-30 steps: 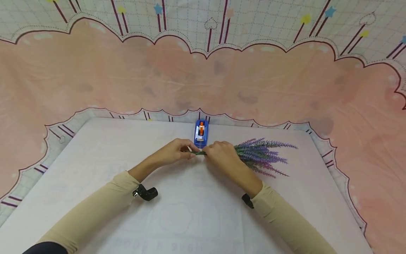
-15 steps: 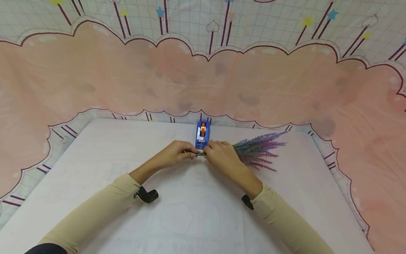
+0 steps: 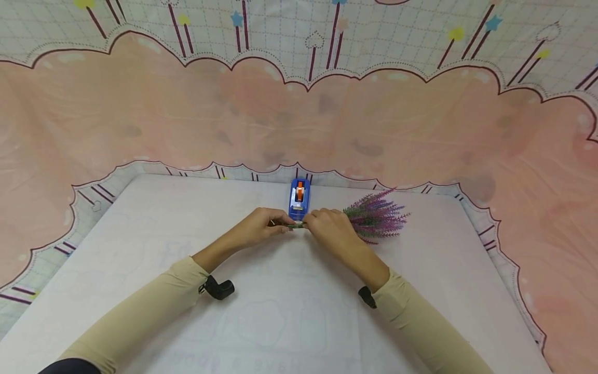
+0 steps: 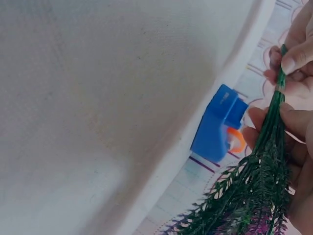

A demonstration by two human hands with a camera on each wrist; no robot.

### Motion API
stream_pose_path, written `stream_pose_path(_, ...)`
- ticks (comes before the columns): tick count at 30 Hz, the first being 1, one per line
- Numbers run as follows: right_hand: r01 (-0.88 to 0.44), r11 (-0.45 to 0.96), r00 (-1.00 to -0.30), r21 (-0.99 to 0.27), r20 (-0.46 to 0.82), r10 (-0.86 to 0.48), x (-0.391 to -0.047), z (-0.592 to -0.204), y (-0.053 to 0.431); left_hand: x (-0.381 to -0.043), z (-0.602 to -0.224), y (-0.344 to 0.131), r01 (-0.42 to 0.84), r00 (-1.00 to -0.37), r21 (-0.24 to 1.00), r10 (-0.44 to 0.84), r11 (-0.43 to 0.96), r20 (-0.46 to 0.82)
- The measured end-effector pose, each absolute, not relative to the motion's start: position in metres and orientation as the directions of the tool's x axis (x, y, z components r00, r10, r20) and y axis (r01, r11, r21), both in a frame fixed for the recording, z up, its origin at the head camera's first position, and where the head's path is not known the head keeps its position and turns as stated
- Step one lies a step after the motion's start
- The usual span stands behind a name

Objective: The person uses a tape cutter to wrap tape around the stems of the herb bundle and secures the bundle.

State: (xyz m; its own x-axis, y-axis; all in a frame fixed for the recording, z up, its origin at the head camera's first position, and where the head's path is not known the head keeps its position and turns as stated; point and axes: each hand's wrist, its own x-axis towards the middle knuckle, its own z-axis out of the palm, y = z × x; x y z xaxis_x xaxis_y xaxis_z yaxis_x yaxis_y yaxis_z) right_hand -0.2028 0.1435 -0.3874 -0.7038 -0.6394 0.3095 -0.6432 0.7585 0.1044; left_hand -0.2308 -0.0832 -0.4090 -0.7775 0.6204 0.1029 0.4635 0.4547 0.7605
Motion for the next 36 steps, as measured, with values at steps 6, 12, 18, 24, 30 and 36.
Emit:
stream_pose_path(6,-0.637,0.770,-0.736,0.019,0.282,-0.616,-0.2053,-0.3892,0.1431,-0.2336,-0.4117,-0.0834,0.549,-0.763,0.688,0.621,0.475,0.180)
stream_pose_path(12,-0.624,0.781,-0.763,-0.020,0.231,-0.604,-0.2073,-0.3905,0.1417,-0.2355,-0.4154,-0.0837,0.576,-0.752,0.668,0.626,0.471,0.206)
stream_pose_path(18,-0.641,0.767,-0.746,-0.019,0.253,-0.617,-0.2086,-0.3929,0.1421,-0.2351,-0.4157,-0.0838,0.579,-0.749,0.665,0.630,0.472,0.204)
stream_pose_path(24,-0.646,0.763,-0.738,-0.014,0.266,-0.620,-0.2089,-0.3932,0.1412,-0.2358,-0.4160,-0.0843,0.544,-0.766,0.689,0.620,0.479,0.173)
stream_pose_path(30,-0.647,0.763,-0.730,0.022,0.272,-0.627,-0.2094,-0.3921,0.1407,-0.2354,-0.4161,-0.0837,0.482,-0.791,0.739,0.597,0.471,0.135)
stream_pose_path(36,-0.645,0.763,-0.732,0.042,0.252,-0.633,-0.2095,-0.3919,0.1412,-0.2343,-0.4162,-0.0829,0.450,-0.802,0.762,0.586,0.466,0.115)
